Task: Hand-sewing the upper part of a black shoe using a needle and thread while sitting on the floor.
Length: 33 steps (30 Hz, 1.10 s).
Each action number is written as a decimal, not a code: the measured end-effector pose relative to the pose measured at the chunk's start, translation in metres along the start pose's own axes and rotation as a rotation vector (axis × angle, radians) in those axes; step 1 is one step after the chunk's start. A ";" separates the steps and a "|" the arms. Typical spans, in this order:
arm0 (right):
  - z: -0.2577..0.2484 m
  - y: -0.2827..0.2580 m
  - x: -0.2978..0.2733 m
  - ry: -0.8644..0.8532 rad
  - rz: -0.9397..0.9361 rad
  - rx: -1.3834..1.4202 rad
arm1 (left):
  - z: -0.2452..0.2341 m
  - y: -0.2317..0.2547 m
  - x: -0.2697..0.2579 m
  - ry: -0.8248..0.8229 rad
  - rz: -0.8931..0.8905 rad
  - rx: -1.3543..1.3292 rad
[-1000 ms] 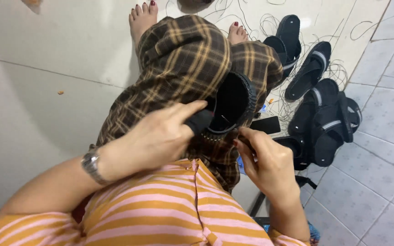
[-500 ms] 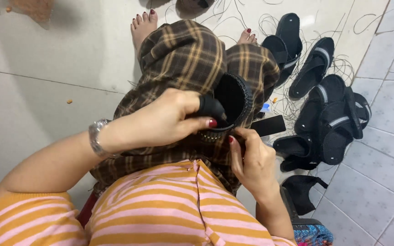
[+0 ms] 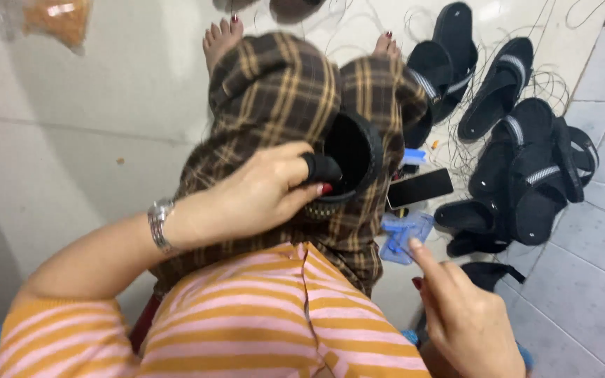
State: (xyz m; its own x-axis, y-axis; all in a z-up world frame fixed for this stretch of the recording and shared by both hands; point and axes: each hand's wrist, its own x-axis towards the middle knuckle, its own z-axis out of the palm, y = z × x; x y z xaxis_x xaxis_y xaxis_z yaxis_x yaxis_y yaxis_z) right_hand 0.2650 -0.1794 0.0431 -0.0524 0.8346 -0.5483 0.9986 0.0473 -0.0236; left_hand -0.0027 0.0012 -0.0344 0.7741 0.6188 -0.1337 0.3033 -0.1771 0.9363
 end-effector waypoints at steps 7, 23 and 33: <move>0.041 -0.041 0.057 0.655 -0.152 1.013 | -0.002 0.014 -0.005 0.279 0.191 -0.049; 0.004 0.011 0.079 0.187 -0.763 1.312 | 0.006 0.015 -0.001 0.264 0.174 -0.073; 0.051 -0.027 0.090 0.638 -0.254 0.440 | 0.000 0.014 0.004 0.214 0.171 0.058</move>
State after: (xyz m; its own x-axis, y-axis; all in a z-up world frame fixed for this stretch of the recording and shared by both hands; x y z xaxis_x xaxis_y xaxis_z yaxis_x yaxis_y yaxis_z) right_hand 0.2336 -0.1339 -0.0486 -0.1382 0.9857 0.0964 0.8599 0.1677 -0.4821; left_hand 0.0043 0.0011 -0.0221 0.6836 0.7226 0.1023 0.2142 -0.3326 0.9184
